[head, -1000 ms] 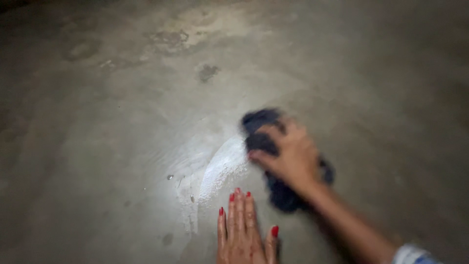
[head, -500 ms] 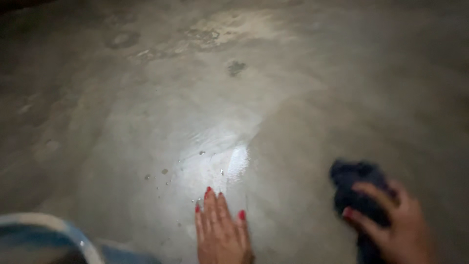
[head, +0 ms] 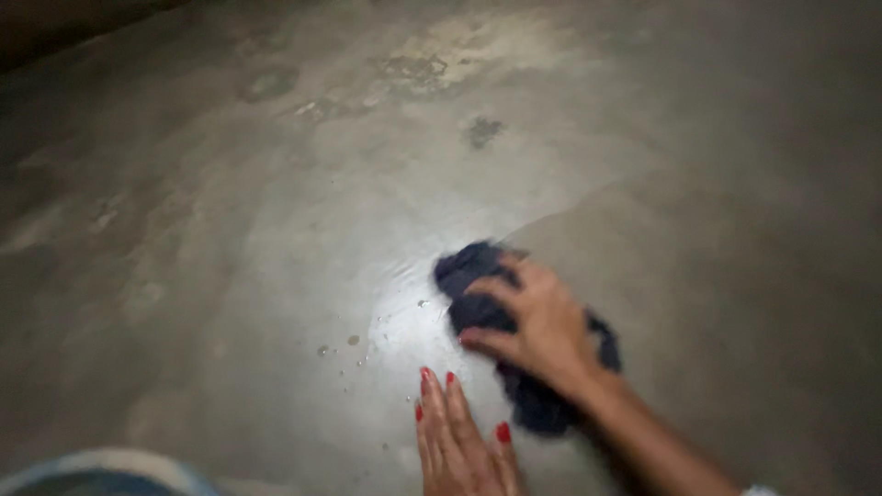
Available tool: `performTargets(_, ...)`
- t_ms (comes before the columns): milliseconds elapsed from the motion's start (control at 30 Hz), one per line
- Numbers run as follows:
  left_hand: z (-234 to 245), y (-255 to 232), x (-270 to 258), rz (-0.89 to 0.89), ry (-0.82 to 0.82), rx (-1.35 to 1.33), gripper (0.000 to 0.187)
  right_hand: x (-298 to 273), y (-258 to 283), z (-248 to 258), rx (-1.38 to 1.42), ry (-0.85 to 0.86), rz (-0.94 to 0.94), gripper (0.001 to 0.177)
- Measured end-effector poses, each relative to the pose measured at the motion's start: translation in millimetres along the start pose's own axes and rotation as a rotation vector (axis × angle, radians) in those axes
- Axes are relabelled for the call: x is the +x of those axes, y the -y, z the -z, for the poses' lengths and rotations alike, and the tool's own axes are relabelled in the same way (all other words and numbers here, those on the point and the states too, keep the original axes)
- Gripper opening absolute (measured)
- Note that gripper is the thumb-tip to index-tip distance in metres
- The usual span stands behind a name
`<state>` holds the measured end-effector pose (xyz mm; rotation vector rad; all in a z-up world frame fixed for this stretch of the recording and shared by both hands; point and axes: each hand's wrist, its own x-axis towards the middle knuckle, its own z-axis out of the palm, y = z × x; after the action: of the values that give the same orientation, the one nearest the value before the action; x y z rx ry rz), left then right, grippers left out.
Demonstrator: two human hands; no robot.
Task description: The person repeatedly dips a dark cloth into a bucket of water, wrings it out, and wipes a concrete floor. They move the cloth in circular and back-and-forth motions to clean the surface, periodically returning to the bucket to re-wet the cloth.
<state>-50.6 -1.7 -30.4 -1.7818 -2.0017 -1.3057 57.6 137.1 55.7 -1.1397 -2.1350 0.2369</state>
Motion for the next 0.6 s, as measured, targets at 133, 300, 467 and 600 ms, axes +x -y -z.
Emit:
performTargets(133, 23, 7, 2, 0.223, -0.178, -0.49, 0.061, -55, 49, 26, 0.097, 0.241, 0.025, 0.056)
performTargets(300, 44, -5, -11, 0.429, -0.189, -0.795, 0.058, -166, 26, 46, 0.066, 0.249, 0.186, 0.054)
performTargets(467, 63, -20, -20, 0.269, 0.254, -0.402, 0.052, -256, -15, 33, -0.202, 0.004, 0.284, 0.055)
performTargets(600, 65, -25, -19, 0.325, 0.3, -0.313, 0.051, -276, -15, 38, -0.196, 0.009, 0.339, 0.056)
